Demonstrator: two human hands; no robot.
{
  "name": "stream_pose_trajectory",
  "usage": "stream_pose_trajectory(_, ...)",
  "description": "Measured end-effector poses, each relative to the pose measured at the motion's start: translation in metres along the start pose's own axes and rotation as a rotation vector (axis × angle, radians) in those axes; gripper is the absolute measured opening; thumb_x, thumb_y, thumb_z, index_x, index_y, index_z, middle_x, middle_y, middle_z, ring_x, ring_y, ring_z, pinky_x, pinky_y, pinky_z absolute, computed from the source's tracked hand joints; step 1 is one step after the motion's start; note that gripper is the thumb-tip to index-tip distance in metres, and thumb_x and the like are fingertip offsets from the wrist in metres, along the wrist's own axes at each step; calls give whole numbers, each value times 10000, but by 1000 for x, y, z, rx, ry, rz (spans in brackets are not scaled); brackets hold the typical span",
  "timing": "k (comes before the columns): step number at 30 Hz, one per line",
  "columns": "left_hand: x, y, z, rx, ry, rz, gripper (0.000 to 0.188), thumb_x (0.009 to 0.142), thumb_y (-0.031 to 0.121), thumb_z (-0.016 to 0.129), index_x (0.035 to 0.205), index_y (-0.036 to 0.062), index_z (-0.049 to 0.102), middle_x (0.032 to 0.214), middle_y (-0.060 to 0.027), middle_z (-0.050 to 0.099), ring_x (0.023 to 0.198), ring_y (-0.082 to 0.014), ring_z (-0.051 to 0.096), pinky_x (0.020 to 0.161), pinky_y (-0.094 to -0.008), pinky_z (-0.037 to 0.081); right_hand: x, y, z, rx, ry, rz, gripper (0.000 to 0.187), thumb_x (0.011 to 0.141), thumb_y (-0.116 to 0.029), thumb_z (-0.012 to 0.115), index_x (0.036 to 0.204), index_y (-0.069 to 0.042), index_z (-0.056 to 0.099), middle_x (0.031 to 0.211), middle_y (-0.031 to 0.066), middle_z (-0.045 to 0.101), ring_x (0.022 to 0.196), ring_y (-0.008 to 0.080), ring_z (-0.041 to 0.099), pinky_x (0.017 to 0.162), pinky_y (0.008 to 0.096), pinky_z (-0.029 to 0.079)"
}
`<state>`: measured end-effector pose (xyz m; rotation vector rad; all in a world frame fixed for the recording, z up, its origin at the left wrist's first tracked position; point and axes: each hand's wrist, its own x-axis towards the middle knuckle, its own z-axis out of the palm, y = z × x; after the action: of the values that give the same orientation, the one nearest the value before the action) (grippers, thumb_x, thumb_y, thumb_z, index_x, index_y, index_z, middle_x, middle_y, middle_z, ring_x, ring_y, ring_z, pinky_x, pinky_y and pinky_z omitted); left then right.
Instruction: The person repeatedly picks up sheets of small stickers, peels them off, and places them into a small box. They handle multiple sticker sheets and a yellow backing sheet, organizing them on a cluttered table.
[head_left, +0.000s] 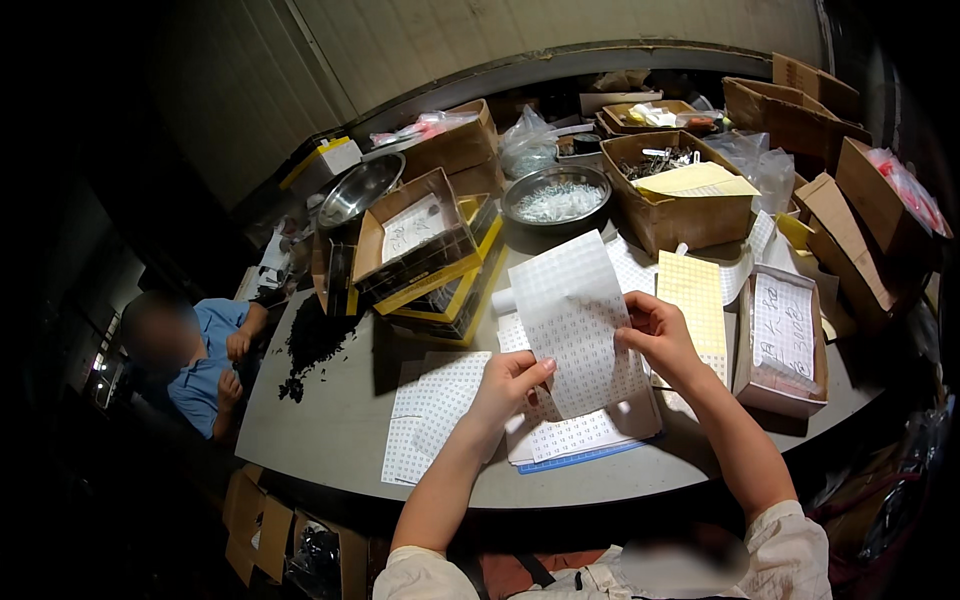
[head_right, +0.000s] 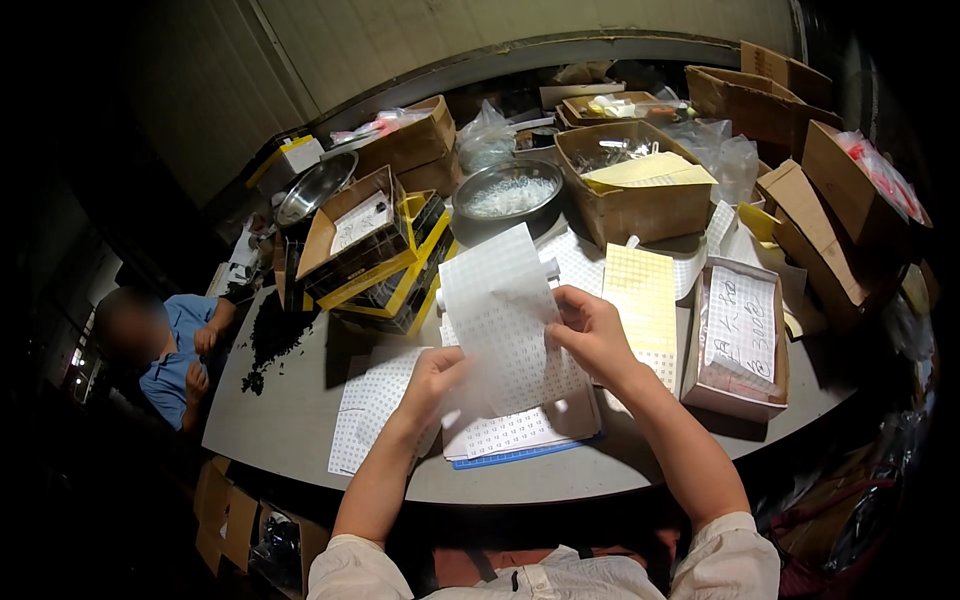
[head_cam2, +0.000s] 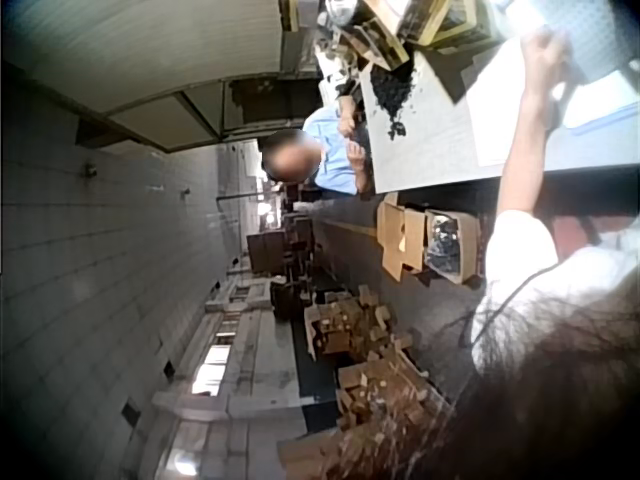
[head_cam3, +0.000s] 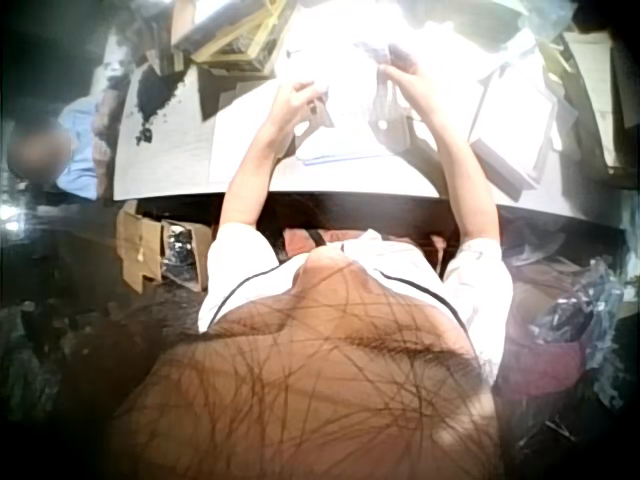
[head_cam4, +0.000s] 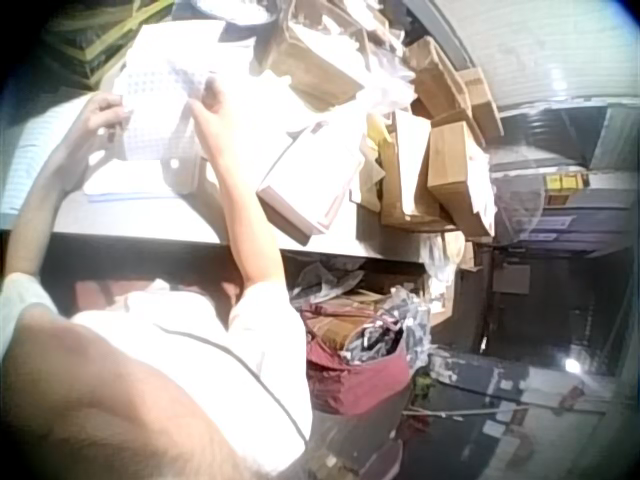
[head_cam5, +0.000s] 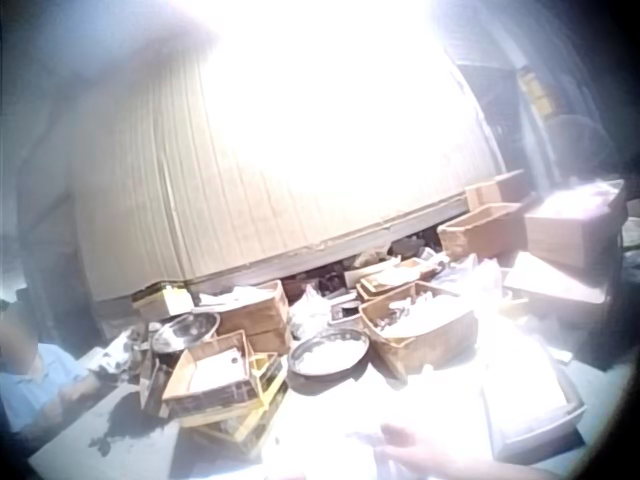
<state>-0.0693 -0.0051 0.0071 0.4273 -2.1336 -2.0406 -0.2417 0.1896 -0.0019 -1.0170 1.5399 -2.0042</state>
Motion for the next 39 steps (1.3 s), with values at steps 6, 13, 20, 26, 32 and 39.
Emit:
stream_pose_trajectory(6, 0, 2, -2, -10, 17, 45, 280, 970, 267, 670, 874, 11, 734, 751, -29, 665, 669, -85, 554, 622, -245, 442, -2, -3, 3, -9, -19, 19, 320, 830, 31, 594, 1148, 61, 619, 903, 69, 698, 784, 119, 652, 743, 274, 525)
stream_pose_trajectory(13, 1, 2, -6, 6, 20, 125, 292, 966, 259, 680, 821, 8, 716, 735, -31, 660, 645, -92, 559, 593, -258, 458, -2, -1, -2, -56, -70, 54, 336, 841, 39, 649, 1174, 54, 609, 976, 53, 698, 850, 96, 657, 772, 244, 525)
stream_pose_trajectory(20, 2, 1, -7, 6, 43, 160, 286, 968, 242, 675, 803, 11, 709, 731, -29, 652, 671, -102, 581, 599, -265, 471, -1, 1, -2, -58, -75, 58, 358, 845, 36, 647, 1200, 61, 604, 1009, 68, 702, 893, 108, 665, 807, 253, 534)
stream_pose_trajectory(26, 1, 4, -11, 21, 52, 209, 257, 946, 205, 648, 812, -6, 707, 720, -35, 658, 644, -103, 577, 589, -252, 442, -3, 0, 0, -58, -87, 72, 374, 847, 41, 647, 1217, 67, 598, 1032, 74, 703, 914, 113, 667, 833, 258, 535)
stream_pose_trajectory(32, -1, 15, -3, 1, 161, 251, 263, 916, 200, 640, 772, -12, 698, 685, -36, 645, 610, -106, 565, 581, -253, 429, -3, 5, -2, -94, -96, 76, 387, 845, 32, 657, 1226, 66, 598, 1027, 70, 702, 920, 113, 663, 831, 260, 534)
stream_pose_trajectory(39, 2, 0, -15, -89, 96, 253, 240, 919, 148, 630, 745, -3, 697, 711, -41, 666, 678, -115, 598, 612, -268, 469, -3, -10, 3, 75, -110, 128, 394, 845, -83, 729, 1210, 33, 638, 991, 85, 716, 924, 152, 674, 853, 308, 529)
